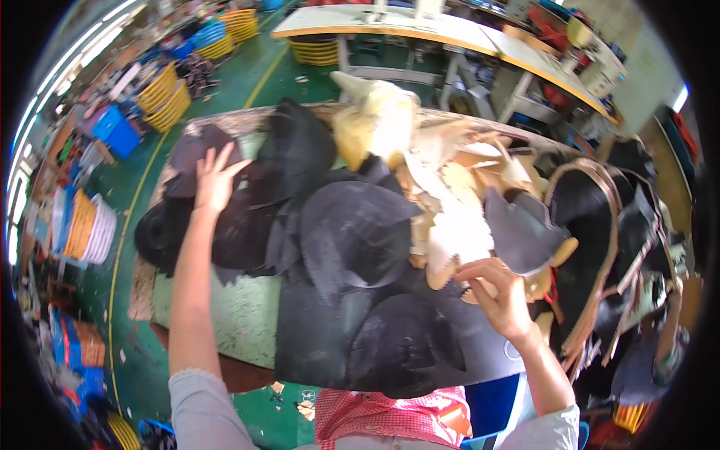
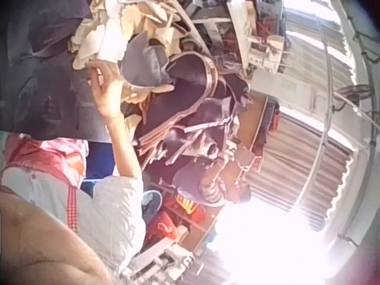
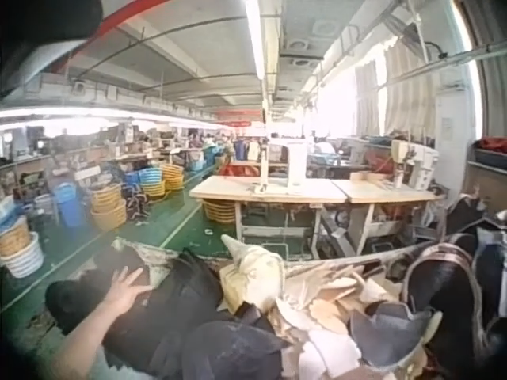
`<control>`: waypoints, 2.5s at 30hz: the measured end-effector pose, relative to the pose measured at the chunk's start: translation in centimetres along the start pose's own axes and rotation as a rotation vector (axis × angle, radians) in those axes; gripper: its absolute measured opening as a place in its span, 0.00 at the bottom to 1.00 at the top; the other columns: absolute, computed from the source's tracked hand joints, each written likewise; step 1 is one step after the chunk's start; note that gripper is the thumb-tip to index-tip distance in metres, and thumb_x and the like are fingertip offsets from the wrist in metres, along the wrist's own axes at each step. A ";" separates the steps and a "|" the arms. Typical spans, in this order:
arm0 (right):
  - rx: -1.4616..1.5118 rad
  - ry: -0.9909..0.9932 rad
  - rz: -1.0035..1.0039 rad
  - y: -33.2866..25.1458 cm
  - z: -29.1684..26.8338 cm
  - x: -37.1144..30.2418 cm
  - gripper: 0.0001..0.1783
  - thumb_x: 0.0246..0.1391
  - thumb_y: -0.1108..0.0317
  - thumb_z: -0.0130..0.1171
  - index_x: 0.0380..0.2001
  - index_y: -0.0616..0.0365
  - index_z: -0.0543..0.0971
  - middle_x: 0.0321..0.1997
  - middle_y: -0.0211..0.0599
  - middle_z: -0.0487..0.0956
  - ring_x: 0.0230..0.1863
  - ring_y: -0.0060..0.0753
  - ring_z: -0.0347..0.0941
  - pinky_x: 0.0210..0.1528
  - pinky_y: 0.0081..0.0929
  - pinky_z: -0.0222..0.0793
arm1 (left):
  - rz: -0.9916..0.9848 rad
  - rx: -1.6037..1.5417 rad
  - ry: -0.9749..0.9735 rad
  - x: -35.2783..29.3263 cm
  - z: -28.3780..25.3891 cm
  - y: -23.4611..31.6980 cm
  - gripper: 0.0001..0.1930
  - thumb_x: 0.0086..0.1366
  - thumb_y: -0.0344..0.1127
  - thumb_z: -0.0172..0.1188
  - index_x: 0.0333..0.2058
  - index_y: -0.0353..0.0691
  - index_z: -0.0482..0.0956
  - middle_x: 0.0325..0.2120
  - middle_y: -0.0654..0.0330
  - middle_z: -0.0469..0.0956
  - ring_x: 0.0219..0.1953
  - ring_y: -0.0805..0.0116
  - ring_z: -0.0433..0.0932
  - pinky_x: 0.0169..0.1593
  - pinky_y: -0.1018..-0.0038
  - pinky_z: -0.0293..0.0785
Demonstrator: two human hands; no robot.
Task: Organizing and matching cut leather and fabric shoe components at a workbench.
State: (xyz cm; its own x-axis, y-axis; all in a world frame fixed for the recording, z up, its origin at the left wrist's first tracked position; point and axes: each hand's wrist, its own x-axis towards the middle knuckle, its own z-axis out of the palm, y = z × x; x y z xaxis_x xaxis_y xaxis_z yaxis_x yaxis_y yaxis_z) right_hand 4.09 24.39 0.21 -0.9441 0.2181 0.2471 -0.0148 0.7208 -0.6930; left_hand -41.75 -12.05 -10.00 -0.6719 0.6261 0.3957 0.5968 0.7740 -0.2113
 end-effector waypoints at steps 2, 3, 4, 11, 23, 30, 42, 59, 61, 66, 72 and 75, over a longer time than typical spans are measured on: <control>-0.012 -0.013 -0.040 1.1 -0.4 -0.7 0.10 0.51 0.82 0.58 0.36 0.60 0.83 0.40 0.40 0.84 0.46 0.42 0.79 0.51 0.33 0.73 | -0.038 -0.150 -0.087 0.3 -1.1 -0.4 0.26 0.62 0.27 0.54 0.52 0.70 0.82 0.70 0.65 0.58 0.70 0.40 0.55 0.69 0.40 0.50; -0.023 0.008 -0.026 1.4 -0.8 -1.0 0.09 0.52 0.81 0.58 0.36 0.60 0.83 0.40 0.39 0.84 0.45 0.42 0.79 0.51 0.34 0.73 | -0.069 -0.213 -0.188 0.7 -2.2 -0.2 0.26 0.62 0.27 0.56 0.54 0.70 0.80 0.71 0.64 0.56 0.72 0.41 0.52 0.69 0.38 0.47; -0.029 0.029 -0.013 1.8 -1.0 -1.2 0.09 0.52 0.80 0.58 0.36 0.59 0.82 0.40 0.37 0.83 0.44 0.41 0.79 0.50 0.34 0.74 | -0.153 -0.298 -0.266 1.0 -3.3 1.0 0.27 0.63 0.30 0.57 0.57 0.71 0.77 0.72 0.62 0.52 0.74 0.44 0.47 0.69 0.36 0.44; -0.496 0.288 -0.035 6.1 -0.6 1.5 0.43 0.42 0.68 0.72 0.63 0.58 0.66 0.54 0.45 0.73 0.58 0.49 0.66 0.64 0.43 0.57 | 0.304 -0.726 0.087 -3.3 -15.9 19.3 0.21 0.66 0.39 0.58 0.58 0.47 0.75 0.67 0.52 0.62 0.72 0.46 0.52 0.70 0.44 0.45; 0.561 0.290 0.190 3.6 -1.4 -1.2 0.21 0.57 0.81 0.53 0.54 0.59 0.73 0.38 0.36 0.81 0.44 0.25 0.78 0.46 0.23 0.75 | 0.811 -1.028 -0.546 -17.8 -20.9 30.2 0.29 0.62 0.48 0.63 0.62 0.51 0.73 0.69 0.52 0.57 0.73 0.49 0.52 0.72 0.48 0.47; 0.084 0.119 -0.476 0.0 0.3 -5.0 0.16 0.42 0.74 0.63 0.38 0.50 0.86 0.54 0.33 0.82 0.63 0.39 0.73 0.63 0.43 0.64 | 0.168 -2.185 -0.944 -15.8 -21.8 33.9 0.25 0.79 0.48 0.34 0.35 0.31 0.72 0.34 0.49 0.75 0.40 0.62 0.75 0.49 0.66 0.72; 0.515 -0.004 0.042 -2.0 -0.3 -7.8 0.09 0.56 0.69 0.66 0.37 0.61 0.83 0.31 0.37 0.82 0.32 0.32 0.81 0.36 0.26 0.76 | 0.100 -1.879 -0.650 -14.5 -23.2 35.6 0.22 0.75 0.37 0.39 0.24 0.31 0.71 0.18 0.55 0.74 0.23 0.69 0.75 0.30 0.75 0.70; 0.387 -0.056 0.148 -3.2 0.0 -10.3 0.09 0.48 0.73 0.68 0.33 0.61 0.79 0.28 0.34 0.80 0.27 0.30 0.78 0.33 0.27 0.75 | 0.039 -1.712 -0.615 -16.3 -23.9 36.7 0.12 0.62 0.34 0.67 0.23 0.37 0.77 0.22 0.63 0.72 0.28 0.71 0.71 0.37 0.73 0.64; 0.638 -0.141 0.229 -2.2 0.5 -10.7 0.09 0.53 0.70 0.62 0.37 0.61 0.76 0.36 0.37 0.79 0.37 0.29 0.77 0.41 0.24 0.73 | -0.103 -2.164 -0.977 -16.8 -22.9 36.3 0.10 0.66 0.33 0.63 0.27 0.36 0.75 0.27 0.66 0.72 0.33 0.78 0.71 0.39 0.78 0.65; 2.305 -0.010 0.753 1.3 -1.7 -11.2 0.08 0.51 0.61 0.44 0.22 0.49 0.62 0.17 0.25 0.59 0.20 0.24 0.58 0.30 0.26 0.62 | -0.313 -2.420 -1.212 -16.4 -23.1 31.3 0.18 0.59 0.23 0.52 0.47 0.41 0.60 0.60 0.34 0.69 0.50 0.67 0.79 0.52 0.77 0.72; -0.143 -0.239 0.051 -3.1 -2.9 -11.6 0.37 0.35 0.72 0.74 0.55 0.47 0.78 0.68 0.46 0.68 0.71 0.48 0.60 0.67 0.50 0.61 | -0.566 -2.320 -1.412 -17.4 -22.7 28.0 0.24 0.48 0.20 0.42 0.48 0.39 0.64 0.61 0.33 0.68 0.55 0.53 0.78 0.54 0.68 0.75; 0.031 -0.187 -0.182 -1.8 -0.6 -11.2 0.23 0.35 0.64 0.76 0.39 0.54 0.82 0.46 0.35 0.83 0.52 0.41 0.78 0.58 0.46 0.69 | -0.525 -2.504 -1.456 -18.7 -21.8 30.0 0.30 0.56 0.31 0.47 0.59 0.36 0.59 0.64 0.31 0.60 0.55 0.36 0.76 0.47 0.56 0.83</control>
State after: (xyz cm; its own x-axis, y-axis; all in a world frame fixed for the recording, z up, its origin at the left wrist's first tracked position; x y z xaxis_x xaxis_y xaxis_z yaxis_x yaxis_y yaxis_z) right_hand 14.87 21.06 -0.90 -0.9694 -0.0410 0.2418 -0.1973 0.7160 -0.6697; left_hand -1.73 -2.57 -4.23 -0.0020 0.9387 -0.3449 -0.8827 0.1604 0.4418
